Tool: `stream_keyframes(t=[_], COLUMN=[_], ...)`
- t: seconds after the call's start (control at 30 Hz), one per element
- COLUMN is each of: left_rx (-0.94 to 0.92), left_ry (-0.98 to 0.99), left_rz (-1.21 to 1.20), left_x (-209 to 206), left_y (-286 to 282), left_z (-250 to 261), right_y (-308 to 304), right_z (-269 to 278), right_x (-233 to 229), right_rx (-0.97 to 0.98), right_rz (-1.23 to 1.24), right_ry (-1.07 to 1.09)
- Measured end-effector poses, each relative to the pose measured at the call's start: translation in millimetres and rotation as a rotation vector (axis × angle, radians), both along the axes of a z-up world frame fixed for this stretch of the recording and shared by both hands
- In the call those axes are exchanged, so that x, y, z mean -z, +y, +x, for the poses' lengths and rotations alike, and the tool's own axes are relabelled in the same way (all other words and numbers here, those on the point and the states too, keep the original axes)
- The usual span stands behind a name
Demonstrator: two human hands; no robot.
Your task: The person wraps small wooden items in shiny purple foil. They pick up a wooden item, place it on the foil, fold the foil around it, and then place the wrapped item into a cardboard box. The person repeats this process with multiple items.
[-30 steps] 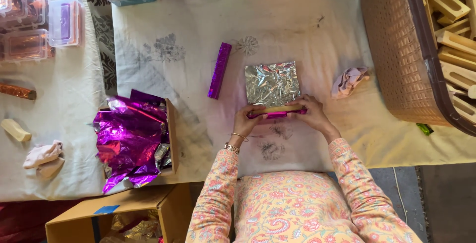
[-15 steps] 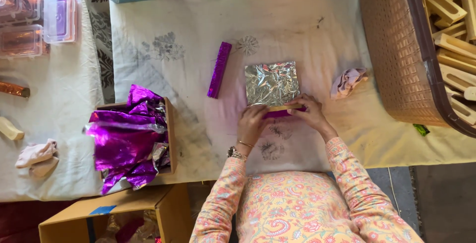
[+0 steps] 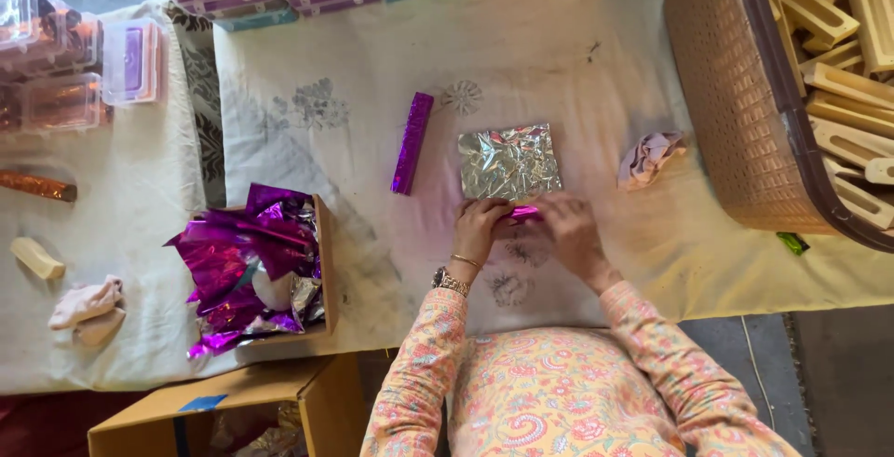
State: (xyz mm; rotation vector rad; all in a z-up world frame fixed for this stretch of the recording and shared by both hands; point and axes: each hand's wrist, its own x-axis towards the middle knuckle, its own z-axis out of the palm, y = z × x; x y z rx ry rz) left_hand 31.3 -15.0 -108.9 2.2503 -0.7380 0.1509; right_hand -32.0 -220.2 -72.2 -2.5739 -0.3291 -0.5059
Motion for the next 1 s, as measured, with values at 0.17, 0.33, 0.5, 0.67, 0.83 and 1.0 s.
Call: stream_keyframes(t=[0.17,0.33,0.5,0.67,0.83,1.0], left_rx=[0.008,0.006,0.008,0.034,0.054,0.045], left_ry=[0.017,0.015,0.01,0.002,0.073,0.102], left_rz=[0.026,0.039,0.176,0.18,0.225,0.202], left_x=[1.3,5.3,22.4,12.9,20.3,7.3], left_y=[-0.9,-1.8,-1.2,2.6,6.0,5.8], left_z=[9.5,14.9,17.4,21.7,24.9,22.1], right_y=[9.7,10.3,4.4,-2.3,-12.9,-25.2], right_z=[2.2,17.4,40.1,56.7,60.9,58.5], right_x=[-3.2,0.1,4.5,3.7,-3.0,-1.5], right_rx=[-0.097,-0.019,-0.081,-0.107,-0.141,-0.231], right_rz=[-0.108,-0.071,-0.014,-0.01,0.017,0.11], right_ry=[0.017,0.121,0.206,0.362,0.459,0.4])
